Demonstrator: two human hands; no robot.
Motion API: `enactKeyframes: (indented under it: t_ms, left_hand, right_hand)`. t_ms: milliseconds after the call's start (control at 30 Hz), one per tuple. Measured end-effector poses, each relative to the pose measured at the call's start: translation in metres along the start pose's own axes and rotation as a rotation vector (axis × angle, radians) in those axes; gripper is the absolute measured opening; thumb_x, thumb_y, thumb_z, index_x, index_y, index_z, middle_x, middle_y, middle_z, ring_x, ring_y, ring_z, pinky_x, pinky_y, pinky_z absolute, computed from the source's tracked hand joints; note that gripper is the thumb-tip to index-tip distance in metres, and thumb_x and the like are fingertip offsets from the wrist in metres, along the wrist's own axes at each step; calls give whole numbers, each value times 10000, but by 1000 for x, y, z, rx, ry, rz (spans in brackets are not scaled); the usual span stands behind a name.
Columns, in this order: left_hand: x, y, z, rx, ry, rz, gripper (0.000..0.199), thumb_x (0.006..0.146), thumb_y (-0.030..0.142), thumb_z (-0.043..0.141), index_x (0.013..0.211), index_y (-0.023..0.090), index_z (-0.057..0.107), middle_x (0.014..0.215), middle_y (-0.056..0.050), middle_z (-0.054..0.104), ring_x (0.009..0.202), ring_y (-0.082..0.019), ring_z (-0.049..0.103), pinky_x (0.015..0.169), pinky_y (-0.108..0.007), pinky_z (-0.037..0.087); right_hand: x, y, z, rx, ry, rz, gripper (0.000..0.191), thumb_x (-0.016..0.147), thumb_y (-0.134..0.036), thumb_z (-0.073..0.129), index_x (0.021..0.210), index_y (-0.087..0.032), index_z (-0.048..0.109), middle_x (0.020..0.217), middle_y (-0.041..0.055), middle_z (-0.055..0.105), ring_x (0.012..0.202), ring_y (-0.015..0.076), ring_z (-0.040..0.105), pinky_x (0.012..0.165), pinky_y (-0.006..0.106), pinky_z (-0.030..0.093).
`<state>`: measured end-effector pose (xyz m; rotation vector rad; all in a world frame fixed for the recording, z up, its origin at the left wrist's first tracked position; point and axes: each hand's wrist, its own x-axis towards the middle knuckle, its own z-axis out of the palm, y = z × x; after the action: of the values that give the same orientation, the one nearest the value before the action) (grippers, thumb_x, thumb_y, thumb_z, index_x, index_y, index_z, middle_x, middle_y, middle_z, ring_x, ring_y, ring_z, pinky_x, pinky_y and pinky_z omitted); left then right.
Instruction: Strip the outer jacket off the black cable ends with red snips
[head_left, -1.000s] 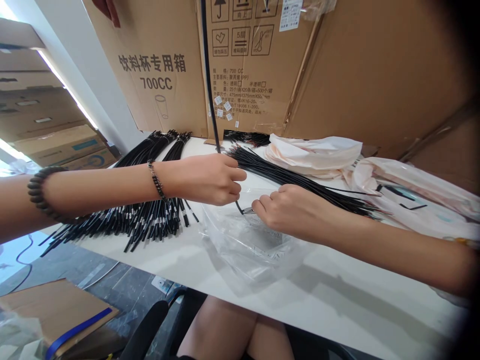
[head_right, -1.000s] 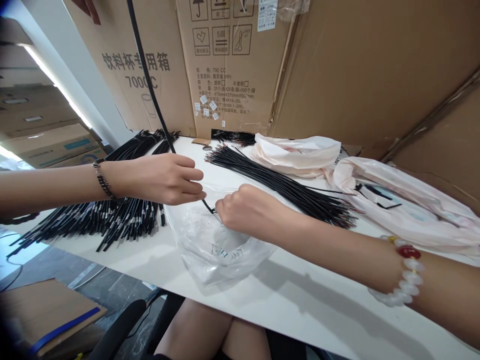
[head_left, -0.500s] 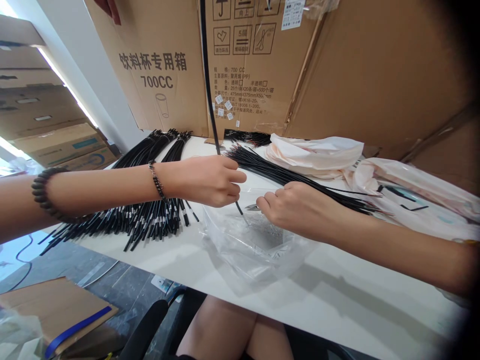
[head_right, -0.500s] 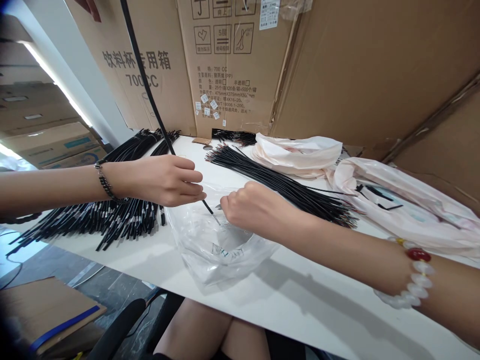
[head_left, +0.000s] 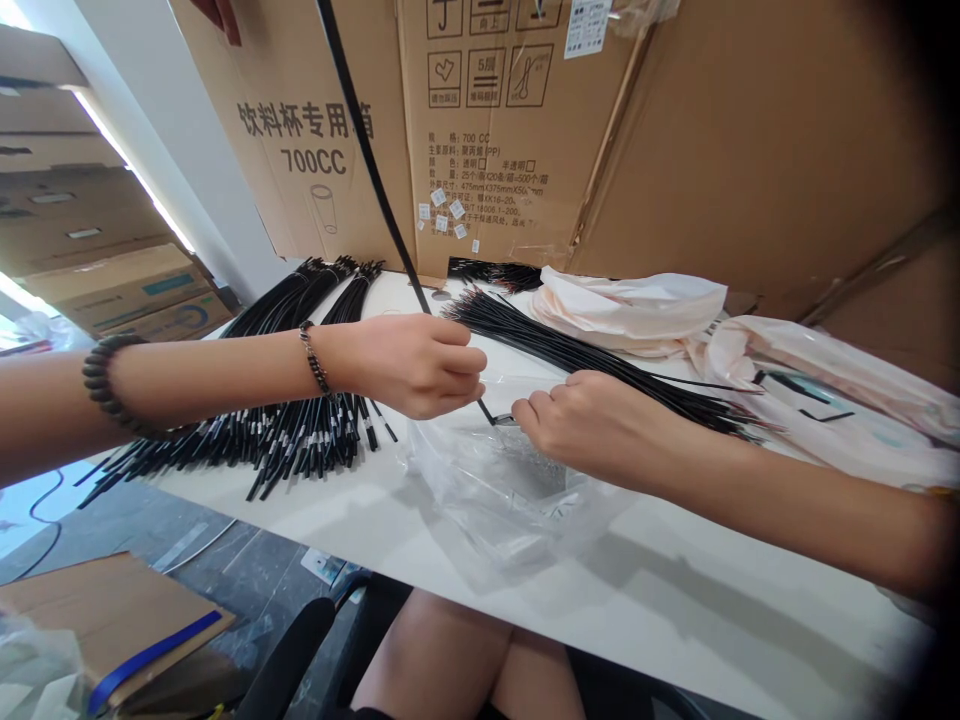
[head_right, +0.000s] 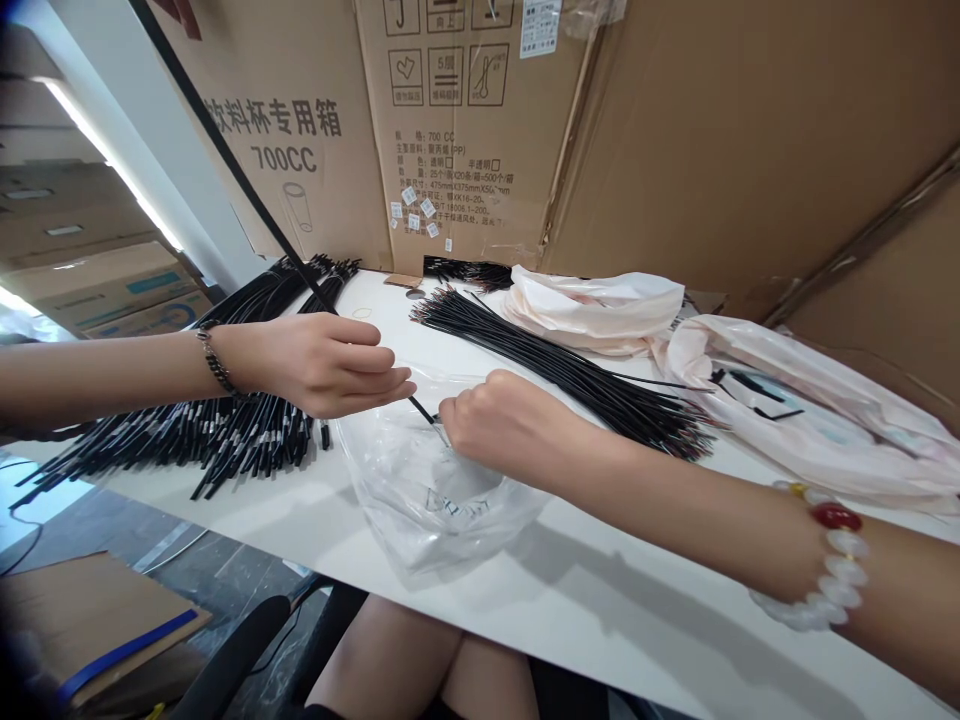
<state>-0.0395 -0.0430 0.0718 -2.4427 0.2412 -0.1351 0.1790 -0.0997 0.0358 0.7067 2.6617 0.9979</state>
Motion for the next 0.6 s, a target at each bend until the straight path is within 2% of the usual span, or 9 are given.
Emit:
enactKeyframes:
  t_ms: [167, 367, 500, 600]
  left_hand:
    - [0, -1, -2, -81, -62, -54, 373, 976, 108, 394, 692, 180, 626, 676, -4, 589, 633, -109, 479, 579, -293, 332]
    - [-2, -2, 0, -78, -31, -54, 378, 972, 92, 402, 698, 172, 650, 667, -17, 605, 636, -113, 489, 576, -300, 337]
    - [-3, -3, 4, -87, -126, -91, 390, 986, 115, 384, 721, 185, 662, 660, -16, 613, 670, -124, 518, 593, -306, 355]
    - [-2, -4, 5, -69, -118, -105, 381, 990, 147, 399, 720, 200, 663, 660, -13, 620, 683, -130, 527, 596, -308, 366]
  right_hand:
    - [-3, 2, 1, -17, 6, -6, 247, 689, 47, 480, 664, -199, 464, 510, -16, 554, 409, 157, 476, 464, 296, 102]
    - [-11, 5, -1, -55, 86, -1, 227, 715, 22, 480, 668, -198, 447, 503, -25, 531, 395, 154, 475, 476, 289, 105]
    - [-10, 3, 2, -48, 114, -23, 221, 732, 16, 469, 678, -197, 450, 510, -23, 533, 399, 152, 469, 480, 291, 108]
    - [-6, 0, 4, -55, 136, -28, 234, 717, 31, 459, 672, -199, 450, 498, -25, 525, 389, 145, 444, 479, 293, 106]
